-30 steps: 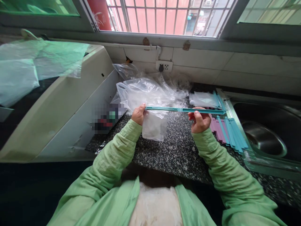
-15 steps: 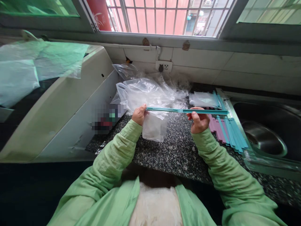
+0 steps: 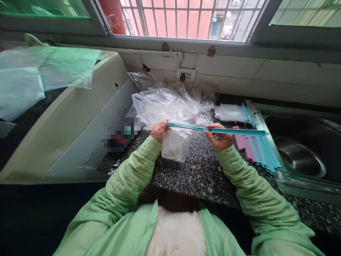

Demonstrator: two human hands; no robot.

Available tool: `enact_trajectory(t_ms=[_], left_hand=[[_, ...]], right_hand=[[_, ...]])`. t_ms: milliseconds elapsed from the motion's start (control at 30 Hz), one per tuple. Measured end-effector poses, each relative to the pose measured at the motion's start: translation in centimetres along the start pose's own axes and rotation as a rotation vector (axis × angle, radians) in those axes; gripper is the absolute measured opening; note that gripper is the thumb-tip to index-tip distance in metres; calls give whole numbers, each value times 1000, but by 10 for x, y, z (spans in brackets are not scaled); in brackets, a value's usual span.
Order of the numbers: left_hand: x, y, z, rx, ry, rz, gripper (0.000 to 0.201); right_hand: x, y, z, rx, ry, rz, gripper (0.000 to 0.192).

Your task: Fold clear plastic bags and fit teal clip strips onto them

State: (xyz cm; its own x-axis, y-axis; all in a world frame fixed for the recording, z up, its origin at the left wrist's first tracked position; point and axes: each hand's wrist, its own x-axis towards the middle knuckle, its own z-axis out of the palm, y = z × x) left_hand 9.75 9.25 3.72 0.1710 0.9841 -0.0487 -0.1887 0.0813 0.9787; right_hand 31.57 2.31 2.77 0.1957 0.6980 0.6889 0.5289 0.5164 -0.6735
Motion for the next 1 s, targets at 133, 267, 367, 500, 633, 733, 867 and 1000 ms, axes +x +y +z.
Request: enact_trajectory(t_ms=[133,267,367,500,633,733,867,1000], left_hand=[[0,1,1,-5,19,-8,48],[-1,3,1,-25,21,-17,46],[-2,4,0,-46,27,-12,46],[-4,4,-4,-86,-37,-19,40],[-5,2,-5,-145,-171,24,28],[-6,1,-4,-124,-230,69,23],[-9,2,-4,-106,-241,116,22],[-11,2,-1,-118,-279,123,25]], right_hand=[[8,-6,-4,-109,-55,-104,16],[11,-9,-5,-189,-96,-138,13],[10,-10,-5,-236,-121,-185,12],[10,-6,-7,-271,-78,-215,12],[9,11,-10,-285,73,-219,13],[8,23,-10,-327,134,-210,14],[6,20,-4,-367,57,-192,13],[3,4,2,-298,-16,-212,11]])
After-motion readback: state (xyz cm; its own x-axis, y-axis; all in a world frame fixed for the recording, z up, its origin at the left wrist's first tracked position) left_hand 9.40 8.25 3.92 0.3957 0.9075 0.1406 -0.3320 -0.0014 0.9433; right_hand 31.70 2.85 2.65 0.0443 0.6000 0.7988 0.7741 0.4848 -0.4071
